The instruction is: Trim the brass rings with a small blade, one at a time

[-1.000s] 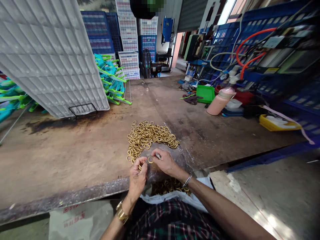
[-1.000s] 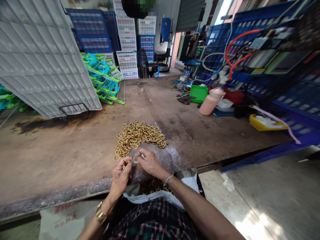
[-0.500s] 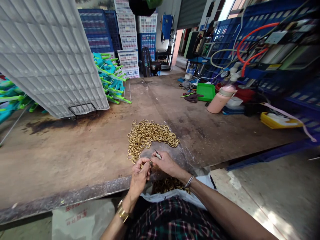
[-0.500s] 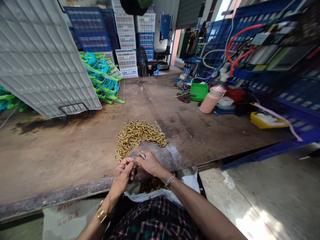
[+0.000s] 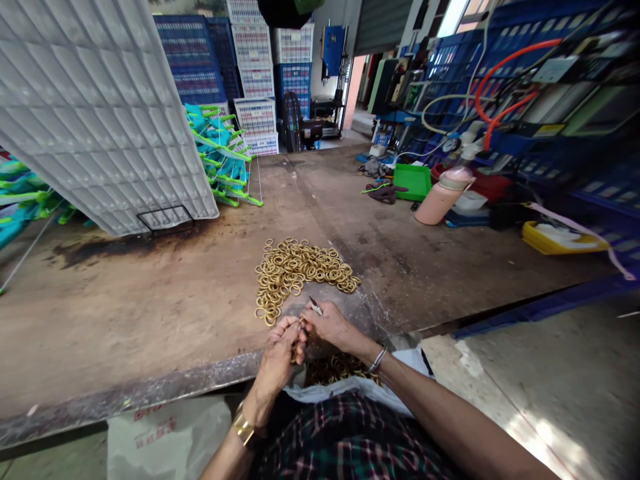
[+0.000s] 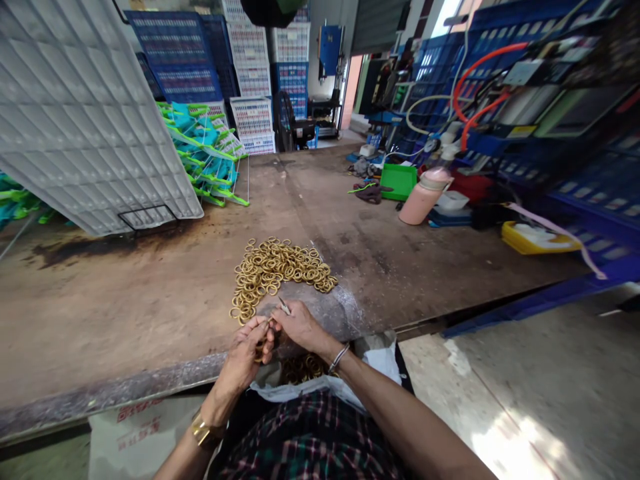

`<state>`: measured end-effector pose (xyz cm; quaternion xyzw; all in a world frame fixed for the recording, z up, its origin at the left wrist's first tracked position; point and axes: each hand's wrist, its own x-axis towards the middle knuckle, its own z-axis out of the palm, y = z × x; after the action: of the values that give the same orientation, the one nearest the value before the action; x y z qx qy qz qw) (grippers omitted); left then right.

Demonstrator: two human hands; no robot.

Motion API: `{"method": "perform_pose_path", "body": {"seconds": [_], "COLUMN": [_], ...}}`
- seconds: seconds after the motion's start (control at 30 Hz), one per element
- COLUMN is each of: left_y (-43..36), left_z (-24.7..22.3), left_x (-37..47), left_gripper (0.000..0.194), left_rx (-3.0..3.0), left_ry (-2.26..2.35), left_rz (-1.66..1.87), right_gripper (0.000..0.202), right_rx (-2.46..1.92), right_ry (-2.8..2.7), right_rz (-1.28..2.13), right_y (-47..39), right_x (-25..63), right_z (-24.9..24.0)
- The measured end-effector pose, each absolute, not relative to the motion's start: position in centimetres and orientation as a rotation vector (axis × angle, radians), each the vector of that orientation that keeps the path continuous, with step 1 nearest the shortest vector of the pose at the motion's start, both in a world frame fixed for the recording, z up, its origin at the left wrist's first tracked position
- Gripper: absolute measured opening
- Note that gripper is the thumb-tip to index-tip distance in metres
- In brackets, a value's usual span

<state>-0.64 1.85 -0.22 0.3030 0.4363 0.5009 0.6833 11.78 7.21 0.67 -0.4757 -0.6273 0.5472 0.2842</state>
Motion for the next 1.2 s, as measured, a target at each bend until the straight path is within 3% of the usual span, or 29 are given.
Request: {"method": "perform_pose_path", "body": {"seconds": [0.4, 0.77, 0.97, 1.2], "left_y": [1.7, 1.2, -1.6, -2.9], "left_z": [-0.1, -0.2, 1.0, -1.8], "left_x": [-0.5, -0.4, 0.2, 1.4], "left_gripper": [0.026, 0.026, 0.02, 0.017], "left_rx": [0.815, 0.732, 0.514, 0.049], "left_ry": [1.133, 1.136, 0.943, 0.959], "left_rz": [1.196, 1.169, 0.901, 0.705], "right_gripper": [0.02, 0.025, 0.025, 0.024], "right_rx": [-1.461, -1.713, -1.772, -1.741], "right_ry": [-2.483, -2.547, -2.461, -2.277], "right_rz": [0.708, 0.555, 0.437, 0.427], "right_y": [6.0, 6.2, 8.7, 10.5], "right_x": [12.4, 11.2, 12.1, 10.1], "right_z": [1.5, 1.0, 0.4, -0.8]}}
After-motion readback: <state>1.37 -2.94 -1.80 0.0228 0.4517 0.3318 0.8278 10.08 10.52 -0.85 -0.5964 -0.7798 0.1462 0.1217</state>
